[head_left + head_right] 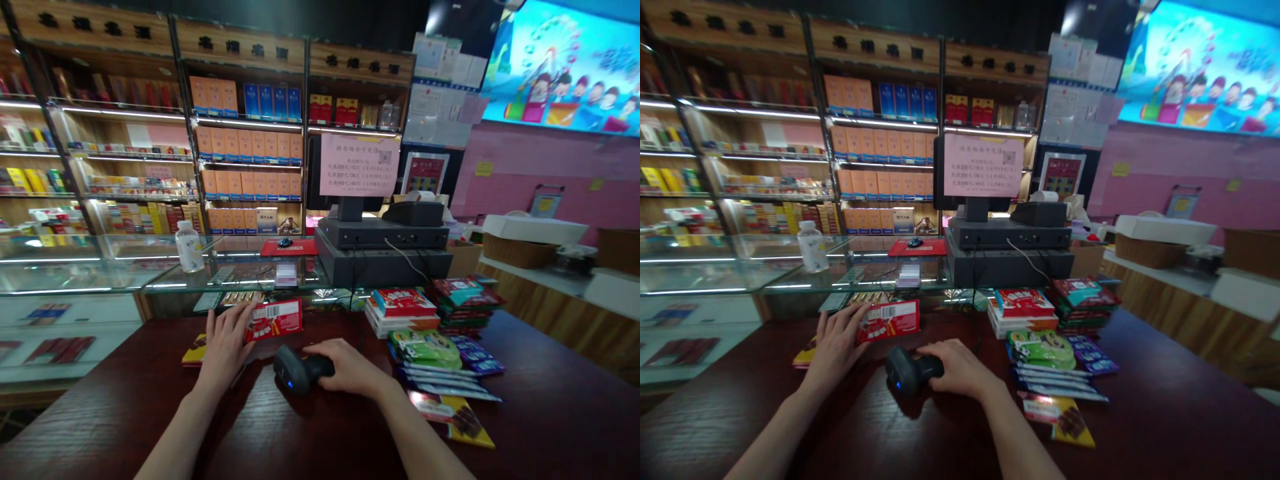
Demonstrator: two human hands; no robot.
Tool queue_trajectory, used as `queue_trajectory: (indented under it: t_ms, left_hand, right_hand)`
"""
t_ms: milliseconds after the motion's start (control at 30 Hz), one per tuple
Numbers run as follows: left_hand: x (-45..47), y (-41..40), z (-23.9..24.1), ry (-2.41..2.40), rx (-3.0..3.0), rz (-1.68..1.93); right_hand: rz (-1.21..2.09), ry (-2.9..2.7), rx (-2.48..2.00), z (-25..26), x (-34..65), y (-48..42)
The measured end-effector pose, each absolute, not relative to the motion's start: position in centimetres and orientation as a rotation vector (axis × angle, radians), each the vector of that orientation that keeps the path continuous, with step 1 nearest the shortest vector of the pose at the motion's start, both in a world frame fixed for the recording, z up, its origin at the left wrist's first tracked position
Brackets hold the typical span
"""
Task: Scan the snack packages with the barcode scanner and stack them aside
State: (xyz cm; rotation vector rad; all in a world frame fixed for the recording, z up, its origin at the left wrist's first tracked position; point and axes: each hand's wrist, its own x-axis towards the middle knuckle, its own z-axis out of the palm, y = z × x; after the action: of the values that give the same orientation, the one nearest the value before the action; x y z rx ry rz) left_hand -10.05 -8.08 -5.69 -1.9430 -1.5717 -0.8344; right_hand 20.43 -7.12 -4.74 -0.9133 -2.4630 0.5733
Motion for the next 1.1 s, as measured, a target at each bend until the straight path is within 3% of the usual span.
queue_trajectory:
  t_ms: [233, 667, 1100]
  left_hand:
    - [-10.2, -8.2, -5.6, -1.586, -1.939, -0.811]
    - [-9.5, -8.8, -5.0, -1.594, -1.905, -0.862]
    - [-9.6, -8.7, -5.0, -1.600, -1.904, -0.882]
  right_hand:
    - [0.406, -2.384, -0.952, -4.6, 20.1, -7.4]
    - [0.726, -2.108, -0.761, -2.7, 19.8, -8.0]
    - [0.796, -2.106, -0.771, -2.5, 19.7, -8.4]
